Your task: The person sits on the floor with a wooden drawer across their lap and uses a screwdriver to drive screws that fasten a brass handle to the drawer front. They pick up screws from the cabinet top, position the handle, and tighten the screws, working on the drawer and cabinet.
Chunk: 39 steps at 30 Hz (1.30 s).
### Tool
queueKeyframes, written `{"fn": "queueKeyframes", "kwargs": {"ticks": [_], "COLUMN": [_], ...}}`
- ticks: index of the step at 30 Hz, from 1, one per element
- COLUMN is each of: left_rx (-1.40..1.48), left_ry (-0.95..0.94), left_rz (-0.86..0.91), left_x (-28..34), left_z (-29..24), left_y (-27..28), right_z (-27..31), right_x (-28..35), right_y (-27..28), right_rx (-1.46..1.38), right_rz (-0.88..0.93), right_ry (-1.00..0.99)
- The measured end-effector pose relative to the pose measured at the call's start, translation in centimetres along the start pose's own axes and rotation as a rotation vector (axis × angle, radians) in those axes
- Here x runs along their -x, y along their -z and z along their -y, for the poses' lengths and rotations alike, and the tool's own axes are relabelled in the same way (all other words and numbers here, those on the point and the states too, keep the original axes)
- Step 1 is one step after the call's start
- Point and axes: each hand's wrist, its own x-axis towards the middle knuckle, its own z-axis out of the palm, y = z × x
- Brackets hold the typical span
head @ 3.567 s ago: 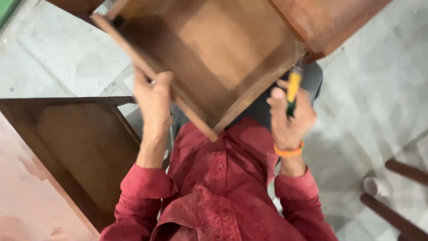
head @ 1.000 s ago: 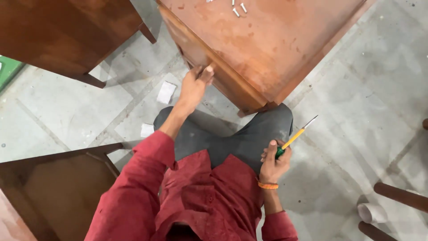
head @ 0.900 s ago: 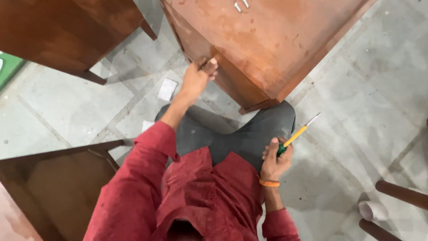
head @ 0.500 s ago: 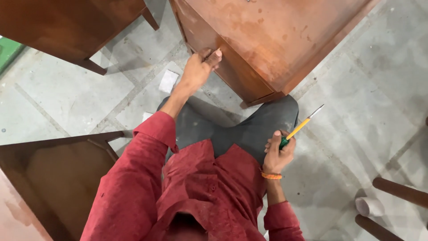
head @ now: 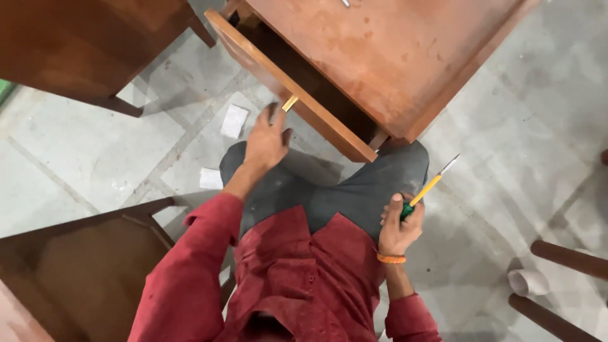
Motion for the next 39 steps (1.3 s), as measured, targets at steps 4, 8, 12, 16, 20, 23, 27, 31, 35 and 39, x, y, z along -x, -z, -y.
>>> {"fn": "queueKeyframes", "kwargs": {"ticks": [4,8,12,16,20,23,27,31,35,39], "left_rx": [-0.14,-0.128,-0.277,-0.302,-0.248,-0.245,-0.205,-0.202,-0.248,-0.245], "left_ry": [-0.064,-0.165,-0.15,-0.202,-0.245,-0.253,-0.265,-0.21,-0.203,-0.237], "left_rz": [0.118,0.023,0.112,0.162,0.047,0.051,0.071,0.12,0.179,0.148], "left_x": [-2.4,-4.1,-5.4,-5.3,-5.1,-5.1,-4.9,-4.7,-4.8,-5.1], "left_z": [1.3,1.8,4.8,5.8,5.8,5.8,5.3,5.4,4.6,4.8], "left_y": [-3.4,-4.2,-7.8,-8.5,-7.9,-7.1,-5.9,-5.9,-5.0,-5.1], "right_z": [1.0,1.5,1.7,2.2,1.4,0.9,1.0,1.2,1.4,0.8], "right_x": [0.0,-0.1,0.0,0.3,0.5,0.4,0.4,0.2,0.0,-0.4], "right_y": [-0.7,-1.0,-1.2,-1.6,-1.8,-1.7,-1.4,-1.1,-0.9,-0.5], "right_rx": [0.031,0.157,0.131,0.177,0.184,0.186,0.14,0.138,0.155,0.103], "right_rz": [-0.023,-0.07,-0.027,-0.032,-0.035,-0.025,-0.018,-0.018,-0.04,-0.036], "right_ry": [-0.025,-0.071,0.004,-0.031,-0.02,0.027,-0.011,0.015,-0.018,-0.012]}}
